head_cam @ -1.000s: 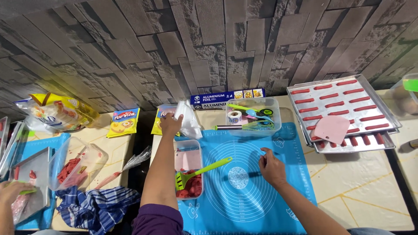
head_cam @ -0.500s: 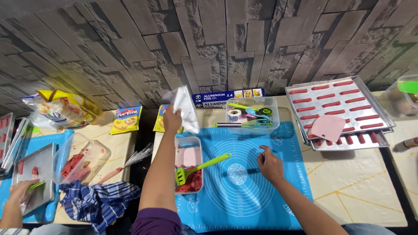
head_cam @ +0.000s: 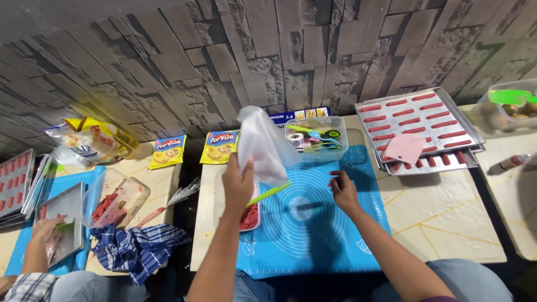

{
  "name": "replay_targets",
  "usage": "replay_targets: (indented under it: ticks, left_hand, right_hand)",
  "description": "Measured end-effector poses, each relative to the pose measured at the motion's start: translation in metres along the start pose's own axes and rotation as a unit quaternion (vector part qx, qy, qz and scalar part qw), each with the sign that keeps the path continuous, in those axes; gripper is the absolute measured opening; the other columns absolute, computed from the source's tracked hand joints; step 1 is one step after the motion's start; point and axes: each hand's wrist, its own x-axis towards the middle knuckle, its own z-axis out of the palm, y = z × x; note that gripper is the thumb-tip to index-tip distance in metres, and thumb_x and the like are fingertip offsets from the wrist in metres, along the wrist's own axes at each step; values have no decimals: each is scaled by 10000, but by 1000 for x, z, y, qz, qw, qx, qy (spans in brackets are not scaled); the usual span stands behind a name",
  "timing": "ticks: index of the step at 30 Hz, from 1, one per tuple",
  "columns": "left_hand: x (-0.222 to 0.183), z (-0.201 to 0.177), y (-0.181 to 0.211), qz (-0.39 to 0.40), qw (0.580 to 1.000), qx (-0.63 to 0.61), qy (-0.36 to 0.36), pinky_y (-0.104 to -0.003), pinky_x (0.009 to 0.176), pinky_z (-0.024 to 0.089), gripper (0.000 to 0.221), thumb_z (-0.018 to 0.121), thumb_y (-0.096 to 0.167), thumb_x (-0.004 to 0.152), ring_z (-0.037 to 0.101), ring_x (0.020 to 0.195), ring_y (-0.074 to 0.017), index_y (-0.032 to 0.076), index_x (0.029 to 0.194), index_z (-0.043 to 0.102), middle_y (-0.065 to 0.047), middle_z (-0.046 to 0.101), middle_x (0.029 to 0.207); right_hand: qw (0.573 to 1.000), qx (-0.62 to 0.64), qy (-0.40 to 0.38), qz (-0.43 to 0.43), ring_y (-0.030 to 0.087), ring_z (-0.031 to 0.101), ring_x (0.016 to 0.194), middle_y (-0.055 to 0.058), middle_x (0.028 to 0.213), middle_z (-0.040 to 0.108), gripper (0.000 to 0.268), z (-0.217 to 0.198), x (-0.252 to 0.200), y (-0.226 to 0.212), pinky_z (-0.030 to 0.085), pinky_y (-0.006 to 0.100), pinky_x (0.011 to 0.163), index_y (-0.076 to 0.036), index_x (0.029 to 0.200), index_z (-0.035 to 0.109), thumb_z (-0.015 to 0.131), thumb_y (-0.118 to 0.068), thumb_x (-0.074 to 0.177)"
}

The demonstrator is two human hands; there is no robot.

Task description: Cleaning and organizing a baking workspace by moving items and wiping the surface.

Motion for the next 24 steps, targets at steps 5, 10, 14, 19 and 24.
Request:
replay_targets:
  ticks: [5,10,14,19,24]
  left_hand:
    - [-48,21,18,6,998,-8,-57,-377,608,561,96,573,136,1015,691,680,-300,69,1071,611,-156,675,771]
    - [-81,37,30,33,995,22,-97,-463,497,526,94,601,165,996,701,653,-426,76,1019,583,-211,656,712]
    - [-101,44,28,-4,990,-32,-137,-468,641,564,100,603,209,1009,731,768,-409,125,1060,618,-205,708,775]
    - [-131,66,-9,-89,958,-158,-224,-442,795,569,115,654,210,996,653,924,-149,147,1091,669,-122,762,870]
    - [-156,80,-61,-153,922,-145,-325,-449,924,537,197,697,129,967,682,1036,-316,125,1157,644,-167,737,1089]
  right_hand:
    - [994,52,65,-73,222,679,857,64,909,740,328,-28,-43,-76,545,385,815,-152,1167,695,490,18,974]
    - [977,75,60,-191,248,685,1060,80,1111,721,273,-55,-67,-111,539,381,908,-114,1214,703,530,-17,1026]
    - [973,173,-107,-107,337,559,1299,198,1355,635,552,-65,-85,-125,460,506,1061,-52,1495,502,644,-187,980]
    - [932,311,-186,5,229,594,1148,147,1210,711,398,-63,-103,-97,487,465,1025,-19,1298,667,721,-136,921]
    - [963,64,-258,51,234,680,832,156,943,825,271,-70,-106,-46,549,430,797,-6,1077,797,577,-127,977]
